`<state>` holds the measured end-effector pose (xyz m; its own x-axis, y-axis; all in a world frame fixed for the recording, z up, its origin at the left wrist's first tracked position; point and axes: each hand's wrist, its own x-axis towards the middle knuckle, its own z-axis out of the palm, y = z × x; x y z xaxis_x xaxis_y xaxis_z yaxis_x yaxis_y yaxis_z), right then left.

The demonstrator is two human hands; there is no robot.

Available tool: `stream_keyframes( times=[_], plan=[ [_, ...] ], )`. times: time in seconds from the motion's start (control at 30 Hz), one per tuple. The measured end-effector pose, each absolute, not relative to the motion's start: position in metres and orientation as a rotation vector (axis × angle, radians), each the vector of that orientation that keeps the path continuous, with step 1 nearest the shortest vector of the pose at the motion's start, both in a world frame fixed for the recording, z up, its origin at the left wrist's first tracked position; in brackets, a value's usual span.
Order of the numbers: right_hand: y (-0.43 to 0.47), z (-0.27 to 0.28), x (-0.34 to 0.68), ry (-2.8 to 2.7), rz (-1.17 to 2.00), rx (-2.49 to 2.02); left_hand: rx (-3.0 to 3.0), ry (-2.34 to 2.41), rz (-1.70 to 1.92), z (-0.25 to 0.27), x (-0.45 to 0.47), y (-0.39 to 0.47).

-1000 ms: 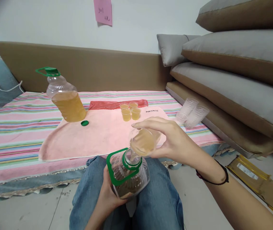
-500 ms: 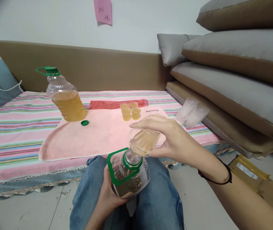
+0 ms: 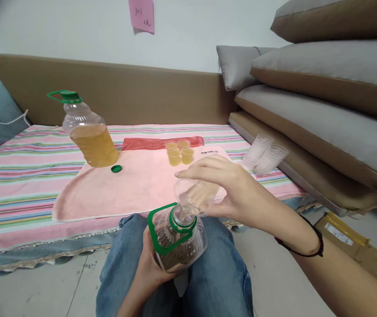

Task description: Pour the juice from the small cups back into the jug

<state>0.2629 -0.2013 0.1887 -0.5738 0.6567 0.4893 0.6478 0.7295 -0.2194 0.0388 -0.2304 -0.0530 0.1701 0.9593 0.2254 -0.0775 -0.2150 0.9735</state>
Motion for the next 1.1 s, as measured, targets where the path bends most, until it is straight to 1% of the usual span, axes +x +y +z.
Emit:
stream_keyframes(
  times=[0.23,0.53,0.73,0.97,1.1],
  plan=[
    [-0.202,0.193,0.260,-2.413,0.009,-0.959,1.396,0.941,1.285,-0.054,0.040,-0.231],
    [-0.202,0.191,0.258,-2.505,-0.135,-0.833,1.404,0.880,1.283,-0.050,0.039,-0.231],
    [-0.207,0.195,0.251,-2.552,-0.283,-0.784,1.414,0.862,1.289,-0.052,0.040,-0.231],
    [-0.216,0.200,0.243,-2.605,-0.532,-0.675,1.445,0.869,1.297,-0.043,0.040,-0.231],
    [-0.212,0.198,0.248,-2.597,-0.521,-0.667,1.439,0.847,1.284,-0.043,0.040,-0.231]
  ],
)
